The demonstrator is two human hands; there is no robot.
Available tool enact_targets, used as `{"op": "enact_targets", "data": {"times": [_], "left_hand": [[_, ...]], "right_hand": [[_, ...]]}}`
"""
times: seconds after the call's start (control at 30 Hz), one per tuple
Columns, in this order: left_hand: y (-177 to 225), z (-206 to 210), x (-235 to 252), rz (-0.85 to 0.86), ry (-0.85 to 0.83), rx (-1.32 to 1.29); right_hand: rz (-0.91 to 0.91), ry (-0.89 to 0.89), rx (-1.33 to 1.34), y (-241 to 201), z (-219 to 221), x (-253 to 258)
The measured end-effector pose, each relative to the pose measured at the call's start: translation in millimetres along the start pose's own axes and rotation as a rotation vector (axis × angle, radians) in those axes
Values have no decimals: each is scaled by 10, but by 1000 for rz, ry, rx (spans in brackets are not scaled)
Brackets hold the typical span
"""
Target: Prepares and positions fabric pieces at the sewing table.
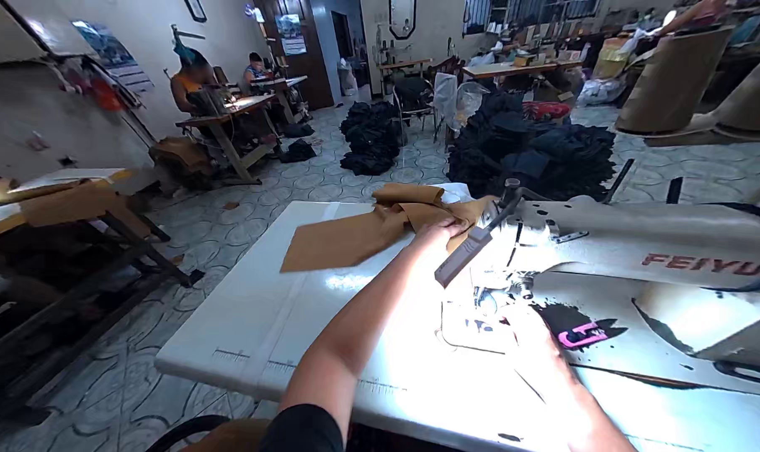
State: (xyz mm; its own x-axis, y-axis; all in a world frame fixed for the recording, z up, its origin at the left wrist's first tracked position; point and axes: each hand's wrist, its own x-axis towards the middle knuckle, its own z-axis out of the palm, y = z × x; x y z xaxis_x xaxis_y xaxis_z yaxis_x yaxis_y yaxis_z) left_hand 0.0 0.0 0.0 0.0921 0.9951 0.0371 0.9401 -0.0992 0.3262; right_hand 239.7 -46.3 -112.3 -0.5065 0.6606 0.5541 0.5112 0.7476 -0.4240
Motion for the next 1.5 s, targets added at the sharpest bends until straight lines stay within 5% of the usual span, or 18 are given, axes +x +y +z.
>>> {"op": "enact_targets", "data": {"times": [0.1,0.2,0.33,0.43,0.63,0.7,0.8,0.9,1.07,1.3,1.4,1.5], "left_hand": [[-121,273,-650,-51,139,-39],[-168,563,-1513,-192,-75,-11],[-69,938,-2378,-163,43,10],[191,1093,-2601,-128,139,1],[869,1428,-2195,342,94,-50],[1124,1448,-1907,447,-52,-47],[1497,1491,-1391,531,-188,-32],[1765,1688,-840,575,-46,-87],[1771,1714,-231,335,16,37],[1520,1427,-810,243,39,32],[1144,1418,-967,374,151,-196],[913,1260,-1309,222,96,-439]], "right_hand": [[-4,51,70,-38,-53,-55],[-131,136,36,-124,-232,-314],[-232,161,28,-392,-679,-1171],[-78,156,19,-290,-695,-1987],[1043,-310,0,-385,-690,-3367],[1228,-412,129,-409,-669,-3568],[1259,-363,261,-441,-621,-3672],[1238,-189,116,-402,-489,-3754],[1379,-205,-123,-384,-560,-3782],[1613,-362,-49,-267,-594,-3946],[1569,-447,-94,-194,-572,-3894],[1504,-387,-91,-115,-544,-3866]]}}
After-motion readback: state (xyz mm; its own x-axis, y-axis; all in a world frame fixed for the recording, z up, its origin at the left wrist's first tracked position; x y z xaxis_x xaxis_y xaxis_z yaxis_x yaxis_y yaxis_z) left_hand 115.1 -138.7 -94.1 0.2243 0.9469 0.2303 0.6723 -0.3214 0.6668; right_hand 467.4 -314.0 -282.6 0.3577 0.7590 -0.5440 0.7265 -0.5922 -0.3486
